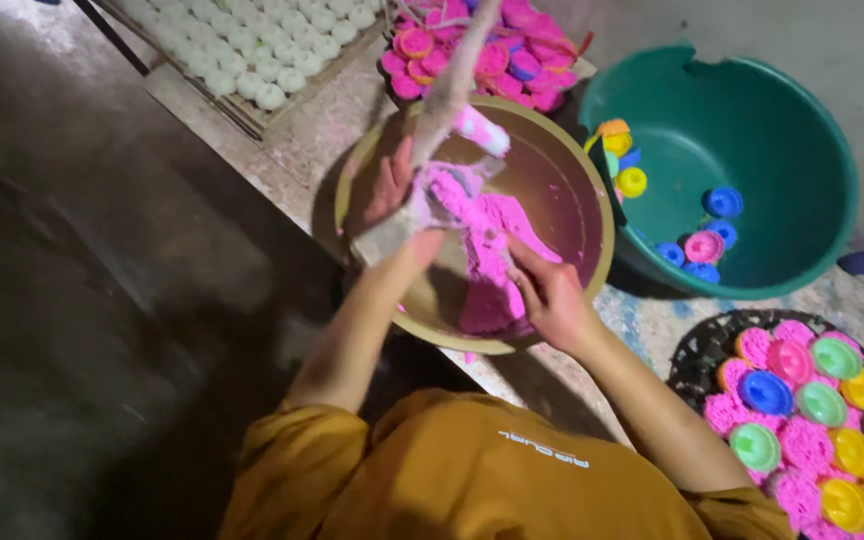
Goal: The person scoops pink paste into a two-part wooden mold, closes it, and presses the filled mold into a basket of colorful plastic caps. The process is repeated multiple times to produce pink flower-shaped items.
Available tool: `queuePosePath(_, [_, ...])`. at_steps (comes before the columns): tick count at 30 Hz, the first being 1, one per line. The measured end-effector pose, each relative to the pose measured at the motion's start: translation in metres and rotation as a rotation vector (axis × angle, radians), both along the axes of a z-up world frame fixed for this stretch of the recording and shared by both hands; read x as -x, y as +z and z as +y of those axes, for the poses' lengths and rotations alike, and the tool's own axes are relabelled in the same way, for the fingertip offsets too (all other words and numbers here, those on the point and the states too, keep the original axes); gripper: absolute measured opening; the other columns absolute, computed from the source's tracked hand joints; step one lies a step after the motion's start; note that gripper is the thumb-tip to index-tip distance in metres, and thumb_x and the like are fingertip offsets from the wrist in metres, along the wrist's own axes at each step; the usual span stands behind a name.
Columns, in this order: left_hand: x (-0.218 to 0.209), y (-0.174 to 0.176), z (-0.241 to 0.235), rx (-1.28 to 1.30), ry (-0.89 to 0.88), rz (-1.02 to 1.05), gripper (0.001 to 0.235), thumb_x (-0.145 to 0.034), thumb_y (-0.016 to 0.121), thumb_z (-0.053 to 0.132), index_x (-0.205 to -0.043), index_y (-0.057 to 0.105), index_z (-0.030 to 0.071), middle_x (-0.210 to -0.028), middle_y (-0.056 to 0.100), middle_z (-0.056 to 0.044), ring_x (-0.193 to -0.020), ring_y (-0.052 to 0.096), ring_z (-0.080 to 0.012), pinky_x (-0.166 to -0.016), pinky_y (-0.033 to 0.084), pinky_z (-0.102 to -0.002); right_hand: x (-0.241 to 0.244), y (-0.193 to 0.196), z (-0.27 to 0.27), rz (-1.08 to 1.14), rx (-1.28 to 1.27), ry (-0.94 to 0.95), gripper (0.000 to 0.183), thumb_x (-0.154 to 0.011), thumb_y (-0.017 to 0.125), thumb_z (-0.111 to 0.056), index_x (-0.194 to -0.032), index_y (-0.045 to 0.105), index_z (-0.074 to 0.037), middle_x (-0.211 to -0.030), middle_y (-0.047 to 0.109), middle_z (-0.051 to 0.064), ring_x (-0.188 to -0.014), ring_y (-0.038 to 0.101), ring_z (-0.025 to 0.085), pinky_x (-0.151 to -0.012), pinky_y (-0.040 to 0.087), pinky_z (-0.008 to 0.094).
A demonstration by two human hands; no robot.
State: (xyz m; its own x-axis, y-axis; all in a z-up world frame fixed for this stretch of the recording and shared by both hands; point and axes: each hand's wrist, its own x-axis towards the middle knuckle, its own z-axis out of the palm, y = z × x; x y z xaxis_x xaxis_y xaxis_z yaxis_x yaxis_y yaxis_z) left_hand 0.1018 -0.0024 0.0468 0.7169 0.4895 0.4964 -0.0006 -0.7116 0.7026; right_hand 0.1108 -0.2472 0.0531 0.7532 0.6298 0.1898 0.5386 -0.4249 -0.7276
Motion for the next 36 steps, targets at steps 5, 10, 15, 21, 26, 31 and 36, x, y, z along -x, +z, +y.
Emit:
queuePosePath(5, [-0.03,-0.043,0.038,0.074,-0.122,-0.195,0.045,-0.092,0.077,0.027,-0.13,0.06,0.009,-0.112,0.067,-0.008,-0.102,0.067,-0.0274,-0.088,0.055,-0.041,0.007,-0.016,-0.03,0.292,0.109,0.133,0.051,-0.098,0.055,-0.006,-0.149,0.054,-0.01,-0.103,0.08,0.018,-0.089,0.074,0.02,-0.087,0.057,0.036])
queuePosePath(10, [-0.022,-0.069,-0.029,0.966,-0.479,-0.102,0.031,-0.085,0.073,0.02,-0.109,0.07,0.001,-0.099,0.07,-0.005,-0.094,0.066,-0.0224,-0.083,0.053,-0.038,-0.012,0.011,-0.072,0.073,0.188,0.092,0.064,-0.106,0.06,-0.018,-0.165,0.035,-0.015,-0.152,0.052,0.027,-0.132,0.049,0.039,-0.107,0.042,0.051])
queuePosePath(15, [0.04,-0.057,-0.196,1.732,-1.546,0.468,0.031,-0.094,0.064,0.015,-0.114,0.065,-0.009,-0.097,0.067,-0.015,-0.096,0.066,-0.0228,-0.097,0.053,-0.032,0.02,0.053,-0.154,0.187,-0.984,0.092,0.086,-0.107,0.056,-0.052,-0.167,0.001,-0.023,-0.167,0.025,0.014,-0.145,0.039,0.031,-0.117,0.042,0.047])
queuePosePath(21, [0.063,-0.019,-0.31,0.671,-1.669,0.36,0.044,-0.088,0.075,0.009,-0.13,0.063,0.003,-0.12,0.07,-0.013,-0.11,0.067,-0.0247,-0.099,0.053,-0.038,0.094,0.084,-0.277,0.024,-1.077,-0.261,0.088,-0.1,0.061,-0.053,-0.16,0.002,-0.027,-0.162,0.036,0.02,-0.103,0.067,0.038,-0.069,0.056,0.046])
queuePosePath(26, [0.087,-0.001,-0.359,0.098,-1.625,0.387,0.048,-0.088,0.079,0.016,-0.131,0.06,0.006,-0.124,0.066,-0.012,-0.115,0.064,-0.0251,-0.103,0.051,-0.036,0.161,0.086,-0.383,-0.205,-0.36,0.002,0.071,-0.094,0.06,-0.029,-0.157,0.038,-0.004,-0.141,0.056,0.026,-0.118,0.061,0.056,-0.096,0.054,0.061])
queuePosePath(31, [0.124,0.006,-0.425,-0.24,-1.674,0.518,0.06,-0.088,0.082,0.02,-0.138,0.052,0.006,-0.132,0.058,-0.013,-0.124,0.056,-0.0268,-0.109,0.045,-0.037,0.199,0.057,-0.41,-0.533,-0.175,0.023,0.028,-0.091,0.06,-0.021,-0.115,0.059,-0.007,-0.136,0.058,0.029,-0.117,0.066,0.054,-0.094,0.061,0.051])
queuePosePath(36, [0.095,0.016,-0.465,-0.227,-1.842,0.45,0.073,-0.088,0.086,0.024,-0.145,0.044,0.006,-0.14,0.05,-0.015,-0.132,0.047,-0.0286,-0.116,0.038,-0.038,0.191,0.051,-0.418,-0.198,-0.14,-0.432,0.057,-0.096,0.054,-0.023,-0.148,0.044,-0.002,-0.142,0.057,0.029,-0.127,0.059,0.042,-0.11,0.048,0.047])
